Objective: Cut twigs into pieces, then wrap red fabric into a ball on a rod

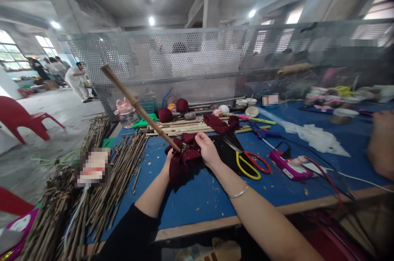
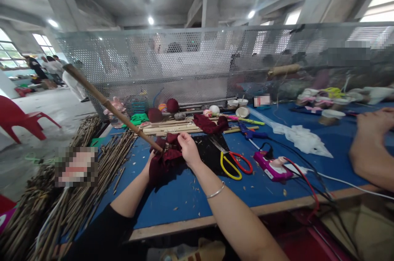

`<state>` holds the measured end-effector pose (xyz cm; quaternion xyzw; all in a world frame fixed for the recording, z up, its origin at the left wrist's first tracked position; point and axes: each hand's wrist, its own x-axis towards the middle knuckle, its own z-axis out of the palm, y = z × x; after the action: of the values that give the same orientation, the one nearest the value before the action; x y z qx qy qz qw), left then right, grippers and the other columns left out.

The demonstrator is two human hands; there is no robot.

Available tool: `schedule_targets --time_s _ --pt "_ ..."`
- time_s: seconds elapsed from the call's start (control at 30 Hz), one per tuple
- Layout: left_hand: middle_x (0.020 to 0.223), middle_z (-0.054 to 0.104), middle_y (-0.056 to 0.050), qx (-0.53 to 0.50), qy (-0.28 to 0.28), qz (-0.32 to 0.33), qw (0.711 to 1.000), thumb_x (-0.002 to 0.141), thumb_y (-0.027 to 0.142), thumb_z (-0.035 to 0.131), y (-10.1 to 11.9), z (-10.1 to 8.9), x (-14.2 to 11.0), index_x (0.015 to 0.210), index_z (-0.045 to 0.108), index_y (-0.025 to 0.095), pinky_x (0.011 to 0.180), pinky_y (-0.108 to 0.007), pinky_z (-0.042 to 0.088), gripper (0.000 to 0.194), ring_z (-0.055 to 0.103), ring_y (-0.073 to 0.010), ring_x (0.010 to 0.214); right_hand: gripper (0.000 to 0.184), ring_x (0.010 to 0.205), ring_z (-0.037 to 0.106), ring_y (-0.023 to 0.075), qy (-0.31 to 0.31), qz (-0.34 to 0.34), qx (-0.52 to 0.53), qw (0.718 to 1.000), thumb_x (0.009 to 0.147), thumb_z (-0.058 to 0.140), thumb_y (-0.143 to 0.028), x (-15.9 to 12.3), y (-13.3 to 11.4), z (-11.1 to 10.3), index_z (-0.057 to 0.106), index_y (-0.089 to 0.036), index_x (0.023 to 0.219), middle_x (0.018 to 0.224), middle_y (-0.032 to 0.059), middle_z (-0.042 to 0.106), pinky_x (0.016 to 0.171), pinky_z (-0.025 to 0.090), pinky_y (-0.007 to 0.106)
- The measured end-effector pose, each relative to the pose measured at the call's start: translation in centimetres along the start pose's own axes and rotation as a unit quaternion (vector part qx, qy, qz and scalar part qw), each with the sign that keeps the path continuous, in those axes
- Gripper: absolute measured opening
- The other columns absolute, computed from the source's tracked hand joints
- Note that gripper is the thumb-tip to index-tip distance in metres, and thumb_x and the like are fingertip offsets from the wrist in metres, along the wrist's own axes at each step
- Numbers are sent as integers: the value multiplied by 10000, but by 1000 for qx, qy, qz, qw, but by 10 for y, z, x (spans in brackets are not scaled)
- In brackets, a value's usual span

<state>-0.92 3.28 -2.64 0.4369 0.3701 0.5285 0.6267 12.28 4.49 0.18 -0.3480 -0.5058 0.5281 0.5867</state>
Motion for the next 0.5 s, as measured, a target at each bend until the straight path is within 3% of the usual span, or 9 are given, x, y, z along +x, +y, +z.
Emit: schedule_targets --time_s 0.1,0.23,0.37,0.5 --pt "862 669 -29 -35 11 38 999 587 440 648 3 1 -7 834 616 187 847 -349 451 355 604 -220 877 260 516 332 91 -55 -50 -89 993 777 518 -452 -7 -1 2 455 -201 746 582 -57 378 534 317 223" --pt "775 652 -19 37 44 61 996 568 347 659 4 -6 -7 765 604 162 790 -327 448 275 588 -204 803 197 526 350 99 -106 -86 -226 965 825 463 -369 -15 -8 7 474 -194 736 566 -53 386 543 299 228" --pt "665 616 -7 88 34 48 994 532 284 678 4 -12 -5 690 591 134 693 -300 441 235 553 -174 682 167 533 391 107 -137 -102 -330 928 822 465 -301 -20 -14 10 497 -191 702 559 -44 431 552 294 233" --pt "691 628 -2 61 28 66 996 562 302 662 8 -8 -6 727 604 148 718 -293 442 233 560 -172 703 167 592 463 127 -53 -151 -348 924 839 434 -288 -24 -12 14 500 -193 718 621 -16 501 599 332 243"
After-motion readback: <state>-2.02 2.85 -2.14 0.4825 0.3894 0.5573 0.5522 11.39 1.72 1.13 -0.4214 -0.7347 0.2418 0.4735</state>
